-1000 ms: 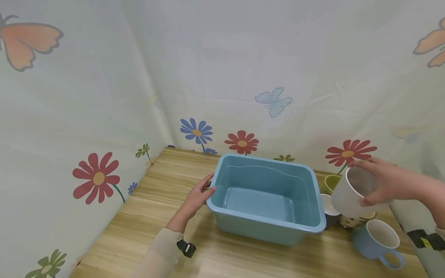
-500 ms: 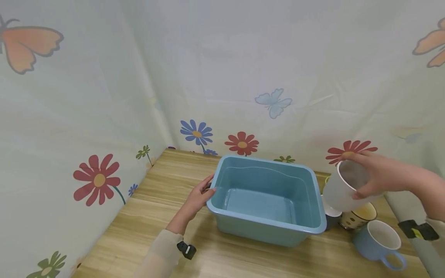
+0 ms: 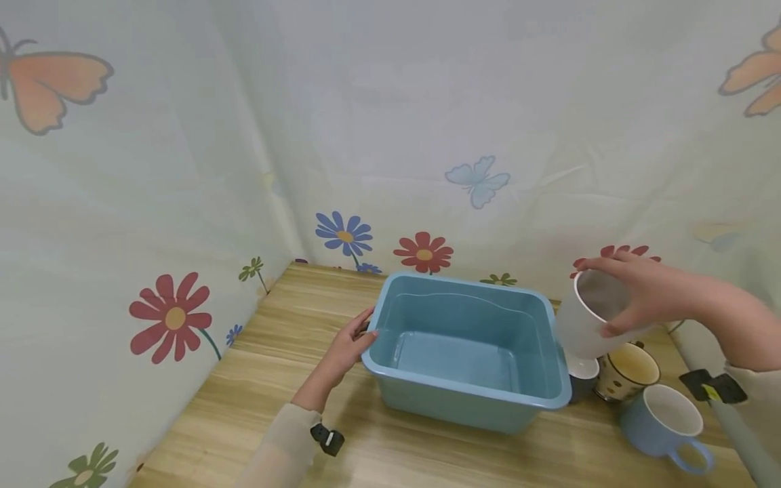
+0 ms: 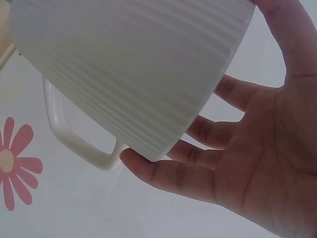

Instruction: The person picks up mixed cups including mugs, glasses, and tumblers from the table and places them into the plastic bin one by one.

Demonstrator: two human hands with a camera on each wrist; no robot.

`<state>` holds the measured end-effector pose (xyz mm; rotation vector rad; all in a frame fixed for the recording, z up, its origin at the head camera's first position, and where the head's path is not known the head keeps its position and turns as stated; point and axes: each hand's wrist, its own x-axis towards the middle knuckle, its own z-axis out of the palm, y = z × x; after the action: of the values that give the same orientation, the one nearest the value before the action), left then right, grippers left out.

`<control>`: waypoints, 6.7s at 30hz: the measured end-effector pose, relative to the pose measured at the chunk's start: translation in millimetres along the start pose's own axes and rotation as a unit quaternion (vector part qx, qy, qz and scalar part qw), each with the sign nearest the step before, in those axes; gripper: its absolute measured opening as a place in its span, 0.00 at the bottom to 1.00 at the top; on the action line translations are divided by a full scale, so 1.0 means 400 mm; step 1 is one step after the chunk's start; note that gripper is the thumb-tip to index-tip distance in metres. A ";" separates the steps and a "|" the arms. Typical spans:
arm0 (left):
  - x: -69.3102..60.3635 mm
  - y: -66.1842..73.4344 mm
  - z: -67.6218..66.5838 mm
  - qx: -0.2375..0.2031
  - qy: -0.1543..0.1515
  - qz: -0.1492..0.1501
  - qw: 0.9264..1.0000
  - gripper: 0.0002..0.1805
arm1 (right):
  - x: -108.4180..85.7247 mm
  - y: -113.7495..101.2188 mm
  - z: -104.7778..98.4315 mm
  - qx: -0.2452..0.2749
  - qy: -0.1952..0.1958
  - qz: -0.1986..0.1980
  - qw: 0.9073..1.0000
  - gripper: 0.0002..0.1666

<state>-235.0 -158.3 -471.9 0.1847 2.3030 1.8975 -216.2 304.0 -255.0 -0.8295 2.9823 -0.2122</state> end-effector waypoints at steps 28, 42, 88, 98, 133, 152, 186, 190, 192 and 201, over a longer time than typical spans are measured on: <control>0.000 -0.002 0.009 -0.004 0.019 -0.004 1.000 0.33 | 0.093 -0.077 0.040 0.039 -0.038 0.009 0.998 0.55; -0.001 -0.002 0.007 -0.002 0.008 -0.006 1.000 0.33 | 0.128 -0.103 0.090 0.080 -0.067 0.002 0.994 0.56; -0.001 -0.007 0.012 -0.010 0.010 -0.002 1.000 0.34 | 0.301 -0.200 0.247 0.090 -0.119 -0.025 0.988 0.52; 0.002 -0.011 0.007 -0.014 0.007 -0.006 1.000 0.34 | 0.330 -0.206 0.265 0.084 -0.123 -0.021 0.989 0.51; 0.003 -0.016 0.007 -0.012 0.016 -0.004 1.000 0.34 | 0.429 -0.234 0.340 0.127 -0.154 0.001 0.980 0.54; 0.000 -0.013 0.004 -0.008 0.009 -0.002 1.000 0.33 | 0.474 -0.277 0.386 0.116 -0.160 0.002 0.980 0.54; -0.005 -0.005 0.003 -0.001 -0.003 -0.001 1.000 0.34 | 0.524 -0.306 0.456 0.130 -0.174 0.022 0.976 0.53; -0.004 -0.006 0.001 0.001 -0.001 -0.002 1.000 0.34 | 0.531 -0.311 0.461 0.130 -0.176 0.027 0.975 0.52; -0.003 -0.007 0.001 -0.002 -0.003 -0.002 1.000 0.34 | 0.534 -0.314 0.464 0.131 -0.177 0.030 0.975 0.52; -0.002 -0.007 0.001 -0.006 -0.001 0.000 1.000 0.33 | 0.546 -0.320 0.468 0.133 -0.178 0.040 0.974 0.53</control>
<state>-234.1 -158.7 -474.6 0.1831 2.2902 1.9098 -324.0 59.8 -422.5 -0.6379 2.5724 -0.4013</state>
